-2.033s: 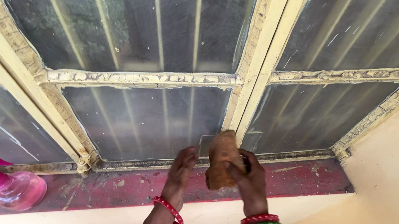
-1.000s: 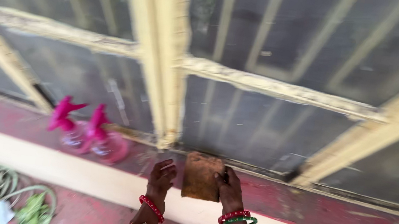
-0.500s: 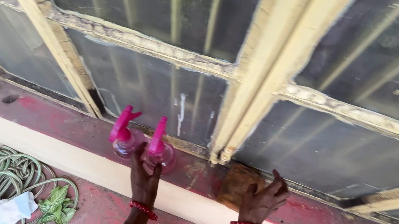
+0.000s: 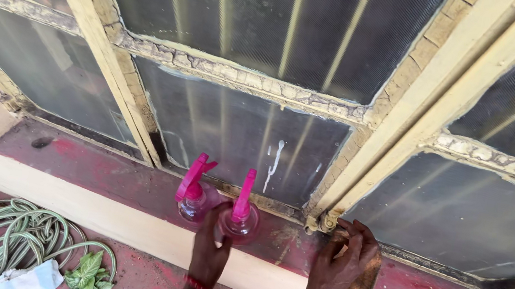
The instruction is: The person cleans window frames and glass panes using a cloth and liquid from spray bottles.
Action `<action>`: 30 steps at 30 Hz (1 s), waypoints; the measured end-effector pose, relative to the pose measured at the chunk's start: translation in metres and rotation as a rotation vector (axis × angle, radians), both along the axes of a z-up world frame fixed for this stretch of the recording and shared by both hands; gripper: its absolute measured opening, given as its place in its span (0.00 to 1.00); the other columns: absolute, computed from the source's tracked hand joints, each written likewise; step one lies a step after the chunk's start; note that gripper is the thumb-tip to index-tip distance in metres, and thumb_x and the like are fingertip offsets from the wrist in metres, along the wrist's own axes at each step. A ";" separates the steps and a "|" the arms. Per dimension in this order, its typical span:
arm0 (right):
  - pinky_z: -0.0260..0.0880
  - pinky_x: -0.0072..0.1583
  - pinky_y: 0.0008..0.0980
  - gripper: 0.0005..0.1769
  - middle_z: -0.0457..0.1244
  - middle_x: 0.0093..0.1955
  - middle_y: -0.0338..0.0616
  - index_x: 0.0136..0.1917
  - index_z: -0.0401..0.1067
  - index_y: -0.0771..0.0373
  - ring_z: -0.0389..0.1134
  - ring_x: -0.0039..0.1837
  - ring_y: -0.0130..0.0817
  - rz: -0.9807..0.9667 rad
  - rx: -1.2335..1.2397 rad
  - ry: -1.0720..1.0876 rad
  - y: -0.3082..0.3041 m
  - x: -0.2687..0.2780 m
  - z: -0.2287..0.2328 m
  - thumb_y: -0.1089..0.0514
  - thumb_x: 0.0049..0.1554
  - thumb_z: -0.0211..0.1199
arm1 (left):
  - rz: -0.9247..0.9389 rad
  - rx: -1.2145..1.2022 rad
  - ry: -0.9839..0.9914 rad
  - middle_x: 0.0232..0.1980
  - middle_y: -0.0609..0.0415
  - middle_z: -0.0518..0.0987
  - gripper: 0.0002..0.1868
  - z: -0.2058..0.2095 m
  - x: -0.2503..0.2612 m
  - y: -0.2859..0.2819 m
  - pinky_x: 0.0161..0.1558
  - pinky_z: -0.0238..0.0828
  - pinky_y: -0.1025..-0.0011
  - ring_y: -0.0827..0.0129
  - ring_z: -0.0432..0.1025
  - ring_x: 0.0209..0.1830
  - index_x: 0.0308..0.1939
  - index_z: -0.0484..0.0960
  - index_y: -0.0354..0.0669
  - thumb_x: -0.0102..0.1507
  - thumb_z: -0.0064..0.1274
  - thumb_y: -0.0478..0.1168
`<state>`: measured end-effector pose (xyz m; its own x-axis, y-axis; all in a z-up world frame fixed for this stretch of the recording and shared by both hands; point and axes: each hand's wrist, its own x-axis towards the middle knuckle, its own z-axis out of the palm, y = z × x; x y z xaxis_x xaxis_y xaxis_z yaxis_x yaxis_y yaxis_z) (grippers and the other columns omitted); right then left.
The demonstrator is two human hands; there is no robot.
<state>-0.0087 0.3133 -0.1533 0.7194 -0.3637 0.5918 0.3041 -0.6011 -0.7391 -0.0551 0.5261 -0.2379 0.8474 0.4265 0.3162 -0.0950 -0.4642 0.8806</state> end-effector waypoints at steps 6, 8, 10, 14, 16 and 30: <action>0.67 0.40 0.31 0.15 0.61 0.59 0.47 0.49 0.75 0.64 0.66 0.55 0.39 0.005 0.109 0.098 0.002 0.004 0.005 0.75 0.56 0.51 | 0.391 -0.096 -0.112 0.63 0.41 0.73 0.32 0.021 -0.015 0.029 0.64 0.67 0.58 0.51 0.70 0.64 0.64 0.67 0.37 0.57 0.61 0.31; 0.63 0.38 0.30 0.16 0.63 0.57 0.45 0.47 0.77 0.63 0.65 0.51 0.38 0.006 0.089 0.103 0.000 0.000 0.004 0.76 0.55 0.52 | 0.305 -0.059 -0.257 0.65 0.36 0.69 0.38 0.027 0.003 0.044 0.64 0.63 0.56 0.51 0.65 0.65 0.67 0.63 0.32 0.55 0.62 0.32; 0.63 0.40 0.31 0.16 0.64 0.55 0.44 0.46 0.77 0.63 0.65 0.50 0.37 0.019 0.078 0.102 -0.002 -0.001 0.003 0.76 0.54 0.52 | 0.164 -0.058 -0.260 0.60 0.39 0.73 0.32 0.022 0.024 0.058 0.60 0.68 0.57 0.55 0.70 0.61 0.66 0.65 0.34 0.59 0.58 0.34; 0.66 0.48 0.33 0.13 0.64 0.51 0.44 0.45 0.77 0.64 0.65 0.51 0.36 0.063 0.051 0.077 -0.009 -0.006 -0.002 0.74 0.56 0.54 | 0.107 -0.131 0.119 0.43 0.42 0.84 0.19 -0.011 0.052 0.085 0.47 0.76 0.57 0.53 0.78 0.44 0.60 0.80 0.44 0.67 0.53 0.46; 0.67 0.50 0.34 0.17 0.64 0.50 0.45 0.46 0.78 0.63 0.66 0.52 0.37 0.061 0.011 0.099 -0.013 -0.008 -0.002 0.75 0.53 0.51 | 0.100 -0.140 0.130 0.41 0.42 0.84 0.19 -0.025 0.054 0.096 0.46 0.75 0.57 0.52 0.78 0.42 0.58 0.82 0.43 0.68 0.55 0.50; 0.74 0.47 0.28 0.11 0.68 0.46 0.41 0.48 0.76 0.66 0.71 0.45 0.29 0.274 0.146 0.242 -0.019 -0.006 -0.026 0.72 0.57 0.53 | 0.222 0.082 0.224 0.27 0.51 0.81 0.18 0.083 -0.050 0.077 0.32 0.72 0.63 0.64 0.76 0.26 0.52 0.85 0.43 0.65 0.57 0.50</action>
